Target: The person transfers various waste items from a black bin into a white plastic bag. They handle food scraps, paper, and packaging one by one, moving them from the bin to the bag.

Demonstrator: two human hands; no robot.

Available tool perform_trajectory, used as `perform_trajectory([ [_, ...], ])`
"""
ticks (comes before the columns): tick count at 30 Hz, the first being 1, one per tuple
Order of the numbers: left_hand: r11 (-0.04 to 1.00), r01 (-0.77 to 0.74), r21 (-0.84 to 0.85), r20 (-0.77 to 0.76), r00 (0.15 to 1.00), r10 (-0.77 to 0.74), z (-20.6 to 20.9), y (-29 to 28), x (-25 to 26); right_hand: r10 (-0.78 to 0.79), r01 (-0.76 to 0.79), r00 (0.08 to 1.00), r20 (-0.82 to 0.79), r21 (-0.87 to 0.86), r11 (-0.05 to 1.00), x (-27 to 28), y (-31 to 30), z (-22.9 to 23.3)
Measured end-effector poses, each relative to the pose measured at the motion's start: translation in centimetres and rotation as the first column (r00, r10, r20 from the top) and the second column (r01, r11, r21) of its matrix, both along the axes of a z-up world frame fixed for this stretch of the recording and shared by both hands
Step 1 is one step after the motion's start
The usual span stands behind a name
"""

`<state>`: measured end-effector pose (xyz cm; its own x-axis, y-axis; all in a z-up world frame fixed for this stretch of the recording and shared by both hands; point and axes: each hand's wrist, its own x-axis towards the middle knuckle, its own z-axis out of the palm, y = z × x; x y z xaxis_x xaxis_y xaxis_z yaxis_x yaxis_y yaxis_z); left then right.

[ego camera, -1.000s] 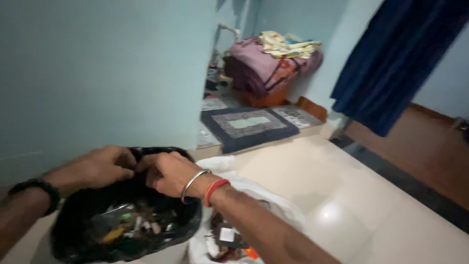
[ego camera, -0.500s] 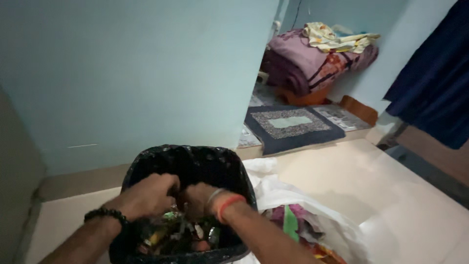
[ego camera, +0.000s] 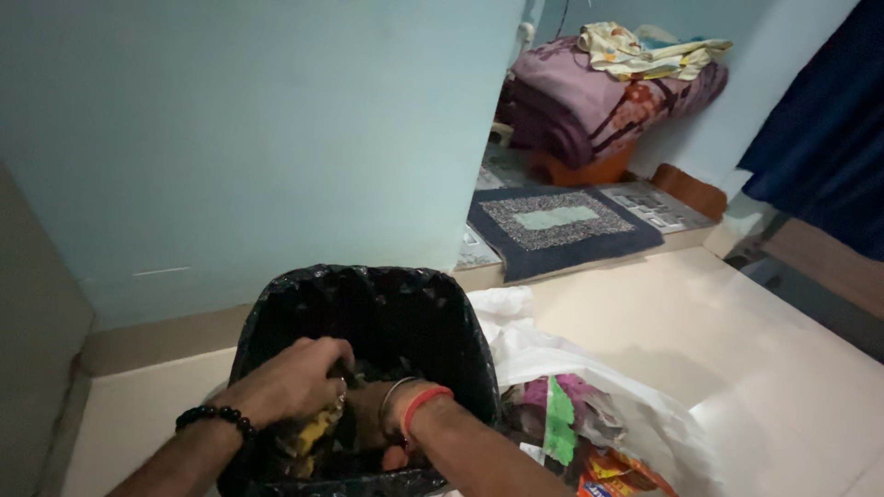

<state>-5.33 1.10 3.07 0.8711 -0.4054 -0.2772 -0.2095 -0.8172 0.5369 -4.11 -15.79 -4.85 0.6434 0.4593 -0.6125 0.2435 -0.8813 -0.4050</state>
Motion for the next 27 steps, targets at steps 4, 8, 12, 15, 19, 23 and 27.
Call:
perform_trajectory([
  [4,1.0,0.016,0.026,0.065,0.998,-0.017,0.5,0.1,-0.1,0.113,-0.12,0.969,0.22,0.02,0.993,0.0,0.4,0.9],
  [8,0.999,-0.051,0.009,0.05,0.997,0.05,1.1,0.1,0.2,-0.02,-0.061,0.919,0.393,0.194,0.979,0.6,-0.4,2.1],
  [12,0.994,-0.112,-0.016,0.117,0.987,0.114,2.0,0.4,0.5,-0.153,-0.056,0.89,0.43,0.434,0.899,0.7,-1.8,4.6],
  [15,0.984,-0.156,-0.086,0.18,0.969,0.17,2.7,0.7,0.3,-0.299,0.135,0.935,0.193,0.586,0.799,0.0,-3.6,6.4],
  [19,0.979,-0.185,-0.081,0.198,0.96,0.198,4.3,-0.2,0.0,-0.379,0.222,0.924,0.046,0.743,0.632,-0.7,-4.7,8.7],
  [23,0.981,-0.119,-0.154,0.362,0.917,0.168,6.7,-2.6,-1.3,-0.429,0.274,0.903,-0.027,0.806,0.525,-1.9,-6.1,11.7],
  [27,0.959,-0.078,-0.272,0.363,0.915,0.177,9.4,-6.0,-2.7,-0.496,0.268,0.867,0.044,0.798,0.54,-4.5,-9.0,15.2],
])
